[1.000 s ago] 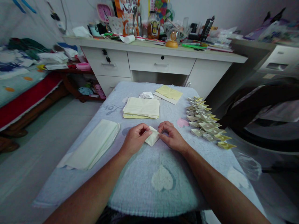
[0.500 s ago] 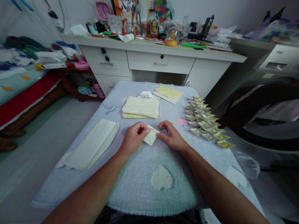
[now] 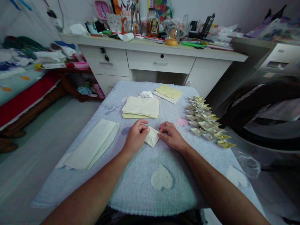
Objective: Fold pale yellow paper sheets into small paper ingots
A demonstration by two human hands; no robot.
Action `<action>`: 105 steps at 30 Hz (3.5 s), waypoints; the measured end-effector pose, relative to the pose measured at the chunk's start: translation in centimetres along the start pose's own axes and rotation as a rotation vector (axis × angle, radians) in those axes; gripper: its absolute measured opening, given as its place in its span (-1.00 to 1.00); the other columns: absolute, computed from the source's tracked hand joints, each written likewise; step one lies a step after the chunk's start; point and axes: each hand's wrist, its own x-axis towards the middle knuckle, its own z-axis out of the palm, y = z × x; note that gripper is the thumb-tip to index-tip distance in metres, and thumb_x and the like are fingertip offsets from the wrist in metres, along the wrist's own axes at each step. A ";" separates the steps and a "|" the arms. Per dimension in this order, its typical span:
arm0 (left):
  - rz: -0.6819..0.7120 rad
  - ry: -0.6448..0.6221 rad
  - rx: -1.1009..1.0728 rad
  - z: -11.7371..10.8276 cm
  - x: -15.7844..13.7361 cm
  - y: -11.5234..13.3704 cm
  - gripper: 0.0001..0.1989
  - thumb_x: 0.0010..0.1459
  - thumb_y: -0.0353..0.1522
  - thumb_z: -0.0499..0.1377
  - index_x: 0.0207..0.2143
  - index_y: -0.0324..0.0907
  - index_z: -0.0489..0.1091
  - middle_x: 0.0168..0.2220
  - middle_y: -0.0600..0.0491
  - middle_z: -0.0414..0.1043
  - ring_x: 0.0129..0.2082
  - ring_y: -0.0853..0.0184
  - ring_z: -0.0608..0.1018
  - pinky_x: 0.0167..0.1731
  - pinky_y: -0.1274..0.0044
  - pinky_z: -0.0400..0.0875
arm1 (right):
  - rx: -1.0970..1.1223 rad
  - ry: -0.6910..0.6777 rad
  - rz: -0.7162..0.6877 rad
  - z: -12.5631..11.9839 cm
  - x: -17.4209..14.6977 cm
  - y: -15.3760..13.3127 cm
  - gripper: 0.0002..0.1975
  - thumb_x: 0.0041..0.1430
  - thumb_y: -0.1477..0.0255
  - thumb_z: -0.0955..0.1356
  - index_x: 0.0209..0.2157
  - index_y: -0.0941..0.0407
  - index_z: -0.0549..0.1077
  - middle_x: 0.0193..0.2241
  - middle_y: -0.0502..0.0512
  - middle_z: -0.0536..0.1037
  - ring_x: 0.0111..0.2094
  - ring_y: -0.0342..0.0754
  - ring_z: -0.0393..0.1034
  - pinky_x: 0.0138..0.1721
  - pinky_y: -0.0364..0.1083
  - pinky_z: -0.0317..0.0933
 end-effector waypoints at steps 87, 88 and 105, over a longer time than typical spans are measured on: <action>0.371 -0.267 0.824 -1.0 0.3 -0.3 -0.68 0.12 -0.43 0.11 -0.04 -0.17 0.31 0.00 -0.02 0.39 0.01 0.18 0.35 0.03 0.33 0.22 | -0.401 -0.074 0.032 -0.4 -0.5 -0.2 -0.82 0.09 0.33 0.39 -0.28 0.10 0.41 -0.12 0.14 0.38 -0.05 0.09 0.17 -0.02 0.07 0.02; 0.378 -0.277 0.822 -0.9 0.3 -0.3 -0.67 0.13 -0.43 0.11 -0.02 -0.17 0.31 0.01 -0.02 0.38 0.02 0.18 0.34 0.04 0.33 0.21 | -0.391 -0.071 0.033 -0.4 -0.5 -0.3 -0.83 0.09 0.34 0.39 -0.29 0.10 0.41 -0.13 0.13 0.38 -0.04 0.08 0.17 -0.02 0.06 0.02; 0.121 -0.335 0.297 -1.0 0.2 0.7 -0.69 0.02 -0.50 0.10 -0.14 -0.17 0.38 -0.42 0.15 0.23 -0.41 0.41 0.36 -0.35 0.56 0.26 | -0.312 -0.079 -0.078 -0.4 -0.7 -0.7 -0.81 0.12 0.30 0.38 -0.27 0.10 0.46 -0.07 0.16 0.36 0.02 0.12 0.13 0.04 0.13 -0.01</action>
